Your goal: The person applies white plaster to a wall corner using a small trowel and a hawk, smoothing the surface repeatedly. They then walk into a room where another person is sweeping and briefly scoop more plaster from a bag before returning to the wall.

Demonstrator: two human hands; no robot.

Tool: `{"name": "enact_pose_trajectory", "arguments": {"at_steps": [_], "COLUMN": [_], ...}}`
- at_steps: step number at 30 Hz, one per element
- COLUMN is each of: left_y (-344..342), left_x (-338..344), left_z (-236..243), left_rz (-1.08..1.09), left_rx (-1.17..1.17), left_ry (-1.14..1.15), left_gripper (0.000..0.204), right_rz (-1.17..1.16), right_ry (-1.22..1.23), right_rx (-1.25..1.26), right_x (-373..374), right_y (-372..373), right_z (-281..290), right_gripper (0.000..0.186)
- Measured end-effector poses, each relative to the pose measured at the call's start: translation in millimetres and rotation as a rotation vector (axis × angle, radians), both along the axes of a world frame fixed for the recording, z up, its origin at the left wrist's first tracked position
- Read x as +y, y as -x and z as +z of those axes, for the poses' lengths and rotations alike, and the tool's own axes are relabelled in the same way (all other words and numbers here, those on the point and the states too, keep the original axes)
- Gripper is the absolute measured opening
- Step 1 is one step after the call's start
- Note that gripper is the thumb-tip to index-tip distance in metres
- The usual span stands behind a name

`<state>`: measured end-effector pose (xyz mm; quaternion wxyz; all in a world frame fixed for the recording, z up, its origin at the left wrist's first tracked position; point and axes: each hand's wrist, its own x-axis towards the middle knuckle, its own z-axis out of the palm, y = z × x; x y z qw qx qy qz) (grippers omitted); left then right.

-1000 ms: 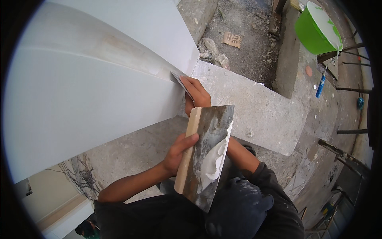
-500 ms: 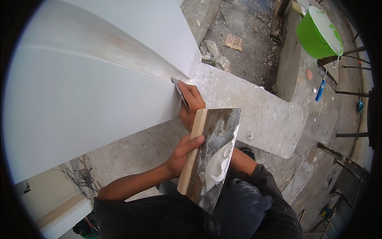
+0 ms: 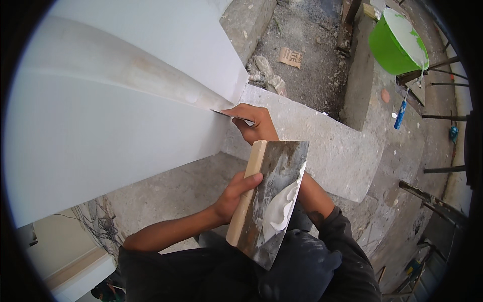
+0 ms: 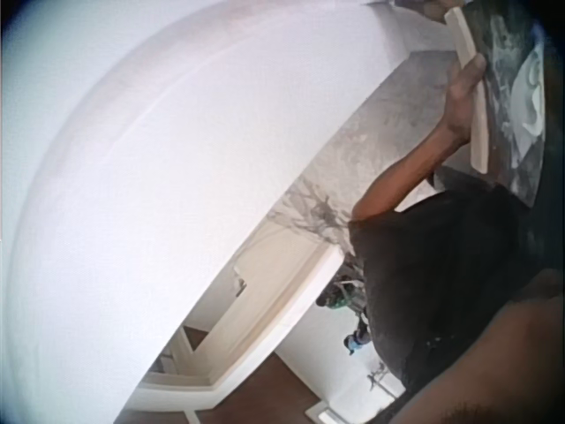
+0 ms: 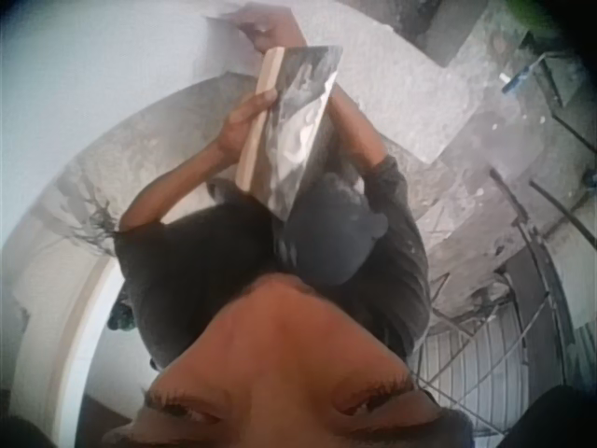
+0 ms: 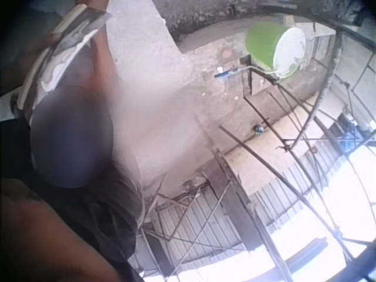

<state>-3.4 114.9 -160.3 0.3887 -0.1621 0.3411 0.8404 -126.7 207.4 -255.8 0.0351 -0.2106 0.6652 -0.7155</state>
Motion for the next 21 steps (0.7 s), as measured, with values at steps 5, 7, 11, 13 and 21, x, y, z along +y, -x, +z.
{"name": "enact_pose_trajectory", "arguments": {"at_steps": [5, 7, 11, 13, 21], "left_y": [3.3, 4.6, 8.4, 13.9, 18.0], "left_x": [-5.5, -9.5, -0.6, 4.5, 9.0], "left_z": [5.6, 10.0, 4.2, 10.2, 25.1], "left_rz": [0.051, 0.089, 0.206, 0.262, 0.283], "left_rx": [-0.01, -0.017, -0.128, -0.181, -0.243], "left_ry": [0.036, 0.046, 0.154, 0.118, 0.089], "left_gripper": [0.042, 0.044, 0.047, 0.048, 0.052], "right_rz": [0.075, -0.067, -0.605, -0.668, -0.328], "right_ry": [-0.078, -0.037, 0.05, -0.029, 0.249], "right_rx": [-0.166, -0.316, -0.322, -0.165, 0.45], "right_x": [45.5, 58.9, 72.3, 75.2, 68.4], "right_y": [2.9, -13.9, -53.8, -78.9, -118.3], "right_z": [11.5, 20.7, 49.9, 59.1, 62.6], "right_gripper": [0.026, 0.021, 0.023, 0.028, 0.041]}}
